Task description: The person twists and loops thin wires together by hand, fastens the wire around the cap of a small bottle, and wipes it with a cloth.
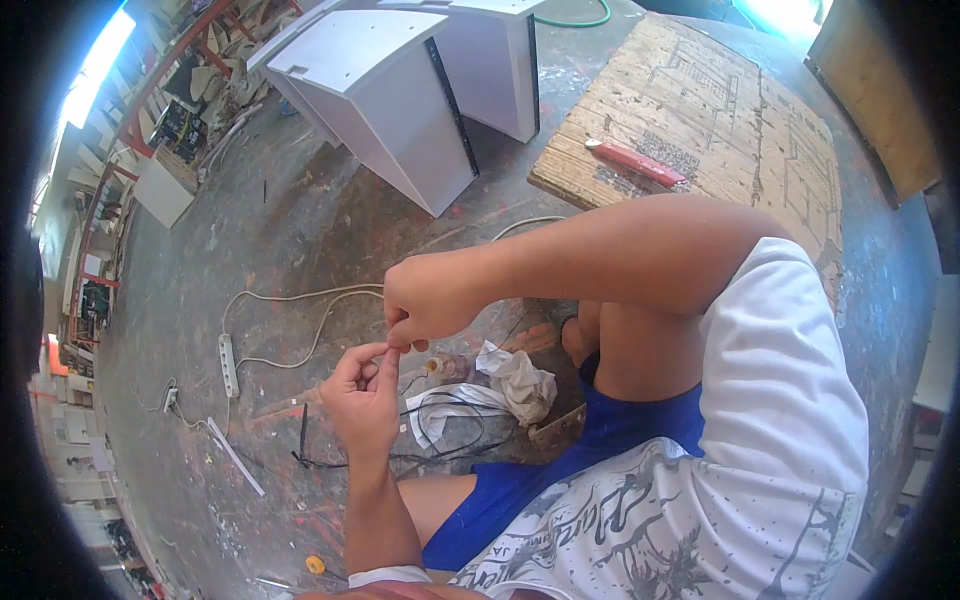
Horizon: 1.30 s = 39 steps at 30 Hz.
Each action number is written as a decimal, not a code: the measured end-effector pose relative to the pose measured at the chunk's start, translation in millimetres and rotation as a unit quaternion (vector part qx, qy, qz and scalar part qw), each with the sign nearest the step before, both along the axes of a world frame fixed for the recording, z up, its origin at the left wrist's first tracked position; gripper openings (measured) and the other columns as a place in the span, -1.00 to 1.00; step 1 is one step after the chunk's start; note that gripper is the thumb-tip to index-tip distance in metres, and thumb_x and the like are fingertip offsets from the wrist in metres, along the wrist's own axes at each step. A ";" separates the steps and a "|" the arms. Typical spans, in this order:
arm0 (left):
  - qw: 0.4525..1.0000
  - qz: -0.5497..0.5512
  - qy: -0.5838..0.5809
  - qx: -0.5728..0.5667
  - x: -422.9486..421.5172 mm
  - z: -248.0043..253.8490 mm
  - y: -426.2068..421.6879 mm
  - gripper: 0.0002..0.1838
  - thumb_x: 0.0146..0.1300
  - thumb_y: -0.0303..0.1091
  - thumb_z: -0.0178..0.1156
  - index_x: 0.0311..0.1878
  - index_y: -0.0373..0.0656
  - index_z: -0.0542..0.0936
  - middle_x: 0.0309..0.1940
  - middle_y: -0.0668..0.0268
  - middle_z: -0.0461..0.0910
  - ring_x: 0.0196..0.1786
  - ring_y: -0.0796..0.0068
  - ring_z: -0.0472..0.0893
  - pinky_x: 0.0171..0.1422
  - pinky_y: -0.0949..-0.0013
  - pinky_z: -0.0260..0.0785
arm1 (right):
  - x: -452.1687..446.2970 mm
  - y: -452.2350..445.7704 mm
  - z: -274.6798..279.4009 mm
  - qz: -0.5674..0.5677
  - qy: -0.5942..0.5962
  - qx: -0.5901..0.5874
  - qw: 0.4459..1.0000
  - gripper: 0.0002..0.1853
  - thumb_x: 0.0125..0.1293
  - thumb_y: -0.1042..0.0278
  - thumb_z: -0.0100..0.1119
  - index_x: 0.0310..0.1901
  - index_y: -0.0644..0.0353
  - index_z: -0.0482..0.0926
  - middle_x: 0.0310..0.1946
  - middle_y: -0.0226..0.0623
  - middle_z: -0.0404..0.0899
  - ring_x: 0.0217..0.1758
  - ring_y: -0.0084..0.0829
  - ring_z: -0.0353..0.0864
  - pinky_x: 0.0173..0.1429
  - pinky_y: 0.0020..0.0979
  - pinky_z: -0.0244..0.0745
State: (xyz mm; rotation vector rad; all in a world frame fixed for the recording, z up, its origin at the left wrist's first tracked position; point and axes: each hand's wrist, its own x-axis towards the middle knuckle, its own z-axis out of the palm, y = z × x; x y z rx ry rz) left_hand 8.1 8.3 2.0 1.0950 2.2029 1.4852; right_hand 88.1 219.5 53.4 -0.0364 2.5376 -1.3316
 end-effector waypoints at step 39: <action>0.999 -0.018 -0.037 -0.012 -2.8 -4.0 -0.6 -0.89 0.40 -0.47 0.37 -0.17 -0.34 0.69 -0.56 0.57 0.46 -0.48 0.84 0.32 -0.40 0.61 0.08 | 3.4 -0.6 -5.1 -0.003 0.102 0.050 0.994 -0.76 0.25 0.24 0.42 -0.20 0.25 0.79 -0.36 -0.18 0.80 -0.26 -0.27 0.82 -0.12 -0.27 0.67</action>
